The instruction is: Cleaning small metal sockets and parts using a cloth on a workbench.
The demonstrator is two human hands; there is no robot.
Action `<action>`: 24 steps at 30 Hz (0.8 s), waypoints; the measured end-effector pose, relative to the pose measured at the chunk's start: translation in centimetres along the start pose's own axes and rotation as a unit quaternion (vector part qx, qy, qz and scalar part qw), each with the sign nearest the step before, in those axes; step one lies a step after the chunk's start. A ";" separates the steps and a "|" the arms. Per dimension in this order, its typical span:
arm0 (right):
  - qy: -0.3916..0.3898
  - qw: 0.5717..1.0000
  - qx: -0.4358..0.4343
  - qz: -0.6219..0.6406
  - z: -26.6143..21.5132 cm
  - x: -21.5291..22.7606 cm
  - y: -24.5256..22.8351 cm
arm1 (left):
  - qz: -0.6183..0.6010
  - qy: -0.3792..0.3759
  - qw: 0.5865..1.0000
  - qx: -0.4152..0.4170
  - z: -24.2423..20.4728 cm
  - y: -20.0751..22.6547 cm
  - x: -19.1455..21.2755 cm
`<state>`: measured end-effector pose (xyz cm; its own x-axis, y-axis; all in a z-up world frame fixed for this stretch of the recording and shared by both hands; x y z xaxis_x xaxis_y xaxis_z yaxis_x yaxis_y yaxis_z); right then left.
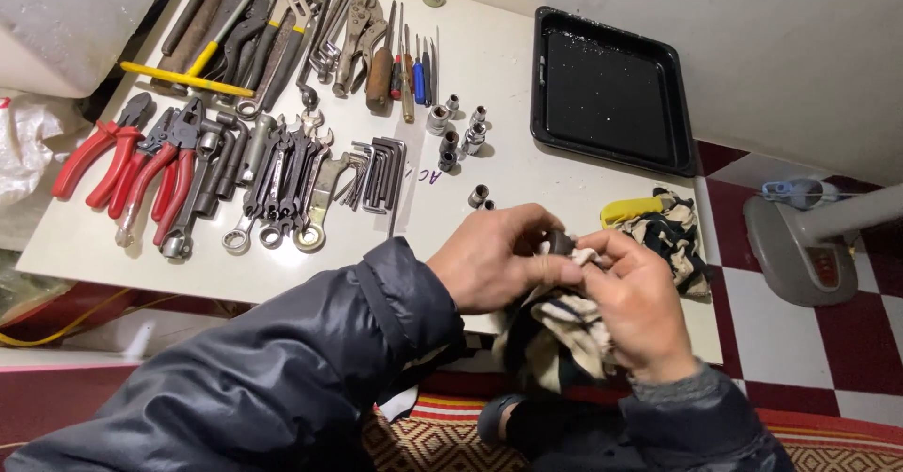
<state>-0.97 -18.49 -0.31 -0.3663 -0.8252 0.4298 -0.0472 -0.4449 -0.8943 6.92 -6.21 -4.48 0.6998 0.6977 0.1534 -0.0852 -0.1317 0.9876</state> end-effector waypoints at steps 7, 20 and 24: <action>-0.033 0.979 -0.195 0.054 0.8 1.4 3.3 | 0.029 0.013 0.983 -0.181 0.1 1.9 -0.3; -0.005 0.974 -0.076 -0.212 -0.2 1.8 1.4 | -0.225 0.097 0.969 -0.023 2.5 -2.3 2.9; -0.098 0.940 -0.150 -0.290 -0.8 -0.2 0.8 | -0.174 0.115 0.978 0.017 1.9 -0.3 4.9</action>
<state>-1.73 -18.42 -1.20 -0.0212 -0.5361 0.8439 -0.4560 -0.7460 -0.4853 11.70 -4.11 -4.13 0.5029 0.8443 -0.1850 0.1565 0.1216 0.9802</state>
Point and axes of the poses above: each hand's wrist, its own z-axis towards the middle knuckle, its own x-axis out of the back of the hand, y = z × x, the point moved 10 cm from there along z, towards the middle knuckle, and after that the axes turned 2 degrees about -x, right-handed, at the moved point
